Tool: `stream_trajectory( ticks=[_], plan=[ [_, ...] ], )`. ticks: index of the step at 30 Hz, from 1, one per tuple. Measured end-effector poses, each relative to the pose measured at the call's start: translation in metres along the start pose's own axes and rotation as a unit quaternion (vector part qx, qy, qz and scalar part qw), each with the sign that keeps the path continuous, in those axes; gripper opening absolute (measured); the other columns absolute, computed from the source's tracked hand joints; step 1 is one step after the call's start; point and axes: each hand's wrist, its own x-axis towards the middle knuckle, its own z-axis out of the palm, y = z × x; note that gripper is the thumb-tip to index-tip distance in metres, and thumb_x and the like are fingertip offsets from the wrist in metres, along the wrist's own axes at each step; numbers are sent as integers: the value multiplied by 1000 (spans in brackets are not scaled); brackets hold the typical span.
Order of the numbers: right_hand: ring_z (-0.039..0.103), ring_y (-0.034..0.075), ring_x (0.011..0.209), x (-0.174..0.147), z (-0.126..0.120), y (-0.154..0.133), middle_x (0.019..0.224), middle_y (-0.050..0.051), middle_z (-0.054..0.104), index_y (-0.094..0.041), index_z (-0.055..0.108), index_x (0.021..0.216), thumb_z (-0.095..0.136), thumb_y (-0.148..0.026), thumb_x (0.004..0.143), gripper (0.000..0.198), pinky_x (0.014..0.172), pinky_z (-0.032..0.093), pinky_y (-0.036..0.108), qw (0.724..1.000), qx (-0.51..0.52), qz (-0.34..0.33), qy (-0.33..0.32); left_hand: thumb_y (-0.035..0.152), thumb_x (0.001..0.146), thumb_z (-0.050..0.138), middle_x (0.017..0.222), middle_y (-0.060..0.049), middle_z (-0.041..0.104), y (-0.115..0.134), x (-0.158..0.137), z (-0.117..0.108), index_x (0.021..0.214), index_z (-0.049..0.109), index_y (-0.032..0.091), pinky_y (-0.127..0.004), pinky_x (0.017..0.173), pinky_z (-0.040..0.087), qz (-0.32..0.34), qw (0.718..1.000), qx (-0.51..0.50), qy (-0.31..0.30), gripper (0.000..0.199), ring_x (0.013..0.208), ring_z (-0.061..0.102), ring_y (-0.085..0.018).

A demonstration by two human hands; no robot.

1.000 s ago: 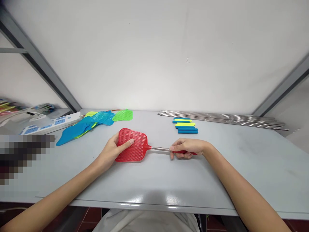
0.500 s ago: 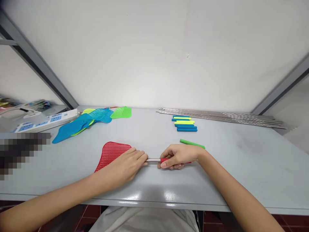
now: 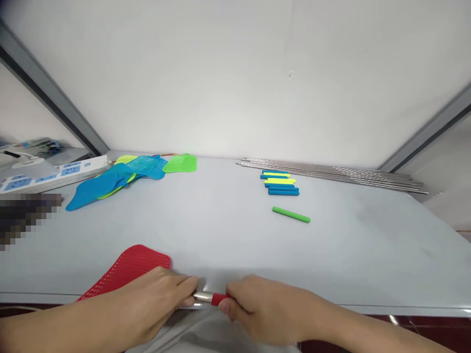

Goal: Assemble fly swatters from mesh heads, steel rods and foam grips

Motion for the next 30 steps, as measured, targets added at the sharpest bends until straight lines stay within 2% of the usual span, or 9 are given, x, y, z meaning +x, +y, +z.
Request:
stream_trajectory(
  ticks=[5, 11, 15, 22, 30],
  plan=[
    [41, 9, 55, 0, 11, 1, 65, 1, 49, -17, 47, 71, 20, -48, 79, 42, 51, 32, 20, 998, 61, 1, -25, 11, 75, 34, 72, -3, 52, 12, -4, -6, 83, 48, 18, -22, 53, 33, -5, 999, -42, -24, 18, 62, 48, -13],
    [37, 6, 51, 2, 10, 1, 58, -2, 44, -15, 44, 65, 22, -41, 81, 38, 50, 33, 17, 994, 102, -9, -37, 11, 77, 33, 70, -2, 50, 17, 1, -3, 82, 46, 17, -23, 54, 33, -5, 999, -20, -25, 15, 61, 48, -13],
    [35, 5, 45, 0, 8, 4, 52, -3, 41, -15, 42, 61, 24, -39, 81, 36, 44, 31, 16, 989, 138, -11, -54, 8, 73, 35, 70, -1, 49, 19, 6, 4, 79, 45, 18, -24, 54, 32, 10, 999, 4, -35, 15, 60, 47, -14],
    [31, 5, 33, 7, 12, 7, 44, -4, 33, -16, 38, 61, 24, -45, 78, 36, 31, 25, 15, 958, 256, 33, -121, 5, 65, 41, 72, -1, 49, 17, 8, 8, 78, 45, 19, -26, 53, 30, 31, 996, 59, -50, 20, 61, 47, -16],
    [31, 5, 32, 9, 16, 6, 42, -4, 33, -16, 40, 60, 26, -48, 77, 39, 29, 25, 14, 954, 270, 45, -120, 2, 58, 40, 73, -1, 50, 21, 11, 4, 75, 47, 18, -26, 51, 30, 27, 994, 69, -83, 24, 59, 46, -15]
  ],
)
